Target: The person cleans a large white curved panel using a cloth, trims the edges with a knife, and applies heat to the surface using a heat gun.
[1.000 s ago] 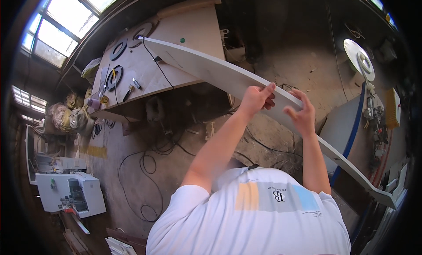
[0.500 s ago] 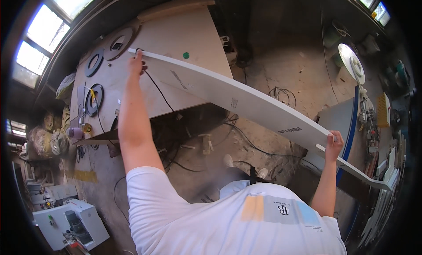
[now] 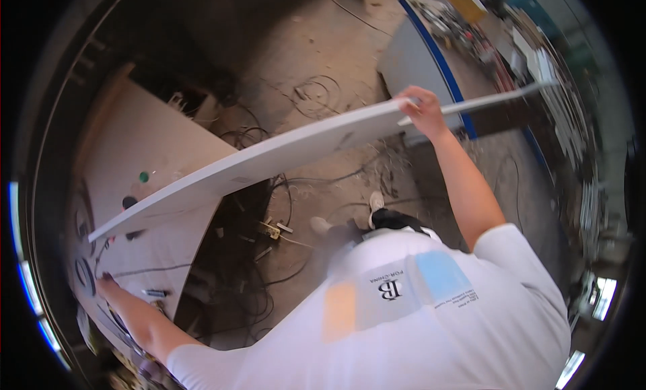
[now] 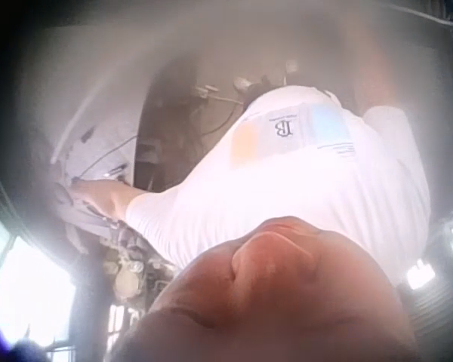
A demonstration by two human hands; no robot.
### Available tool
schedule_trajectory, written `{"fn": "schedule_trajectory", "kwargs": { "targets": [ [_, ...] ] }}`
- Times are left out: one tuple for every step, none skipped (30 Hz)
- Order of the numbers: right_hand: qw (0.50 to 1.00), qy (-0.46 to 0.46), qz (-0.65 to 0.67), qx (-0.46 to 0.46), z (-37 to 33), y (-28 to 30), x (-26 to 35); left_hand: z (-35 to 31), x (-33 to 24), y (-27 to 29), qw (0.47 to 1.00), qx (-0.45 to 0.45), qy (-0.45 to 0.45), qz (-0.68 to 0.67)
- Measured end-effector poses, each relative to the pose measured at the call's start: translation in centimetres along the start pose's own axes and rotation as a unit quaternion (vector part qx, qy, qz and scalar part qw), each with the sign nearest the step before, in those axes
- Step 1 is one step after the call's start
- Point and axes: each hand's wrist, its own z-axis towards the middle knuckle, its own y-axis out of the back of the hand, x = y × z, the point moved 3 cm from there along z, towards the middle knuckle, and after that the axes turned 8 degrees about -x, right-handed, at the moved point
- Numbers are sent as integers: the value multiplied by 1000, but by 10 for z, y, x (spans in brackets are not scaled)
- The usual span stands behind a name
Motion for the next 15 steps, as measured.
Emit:
{"fn": "schedule_trajectory", "kwargs": {
  "targets": [
    [999,-24,23,3,1,-2,3,-10,13,6,998,-2,44,-38],
    [998,-45,40,6,4,-5,5,-18,21,15,996,-8,71,-59],
    [997,-46,57,13,8,-9,5,-25,25,25,994,-15,84,-66],
    [997,-57,45,30,13,-8,4,-34,30,29,994,-24,91,-61],
    [996,-67,34,47,15,-9,0,-41,26,39,994,-30,89,-54],
    [996,-70,34,50,15,-10,-5,-54,29,30,994,-49,87,-43],
    [995,-66,55,49,17,-9,-8,-71,31,10,994,-63,85,-34],
    [994,-63,73,44,19,-5,-9,-93,32,-11,993,-97,51,-42],
    [994,-63,74,43,21,-4,-12,-109,25,-19,993,-97,50,-41],
    [993,-76,69,53,22,-7,-13,-124,9,-10,974,-192,-73,94],
    [992,-88,63,61,22,-11,-13,-143,-8,-9,914,-278,-190,225],
    [993,-86,62,59,23,-12,-12,-173,-25,-28,898,-297,-286,153],
    [992,-91,75,50,22,-12,-10,-218,-46,-52,869,-310,-378,77],
    [990,-96,90,42,20,-13,-8,-273,-68,-74,856,-272,-437,46],
    [991,-93,92,41,19,-13,-5,-343,-89,-94,838,-236,-492,14]
  ]
}}
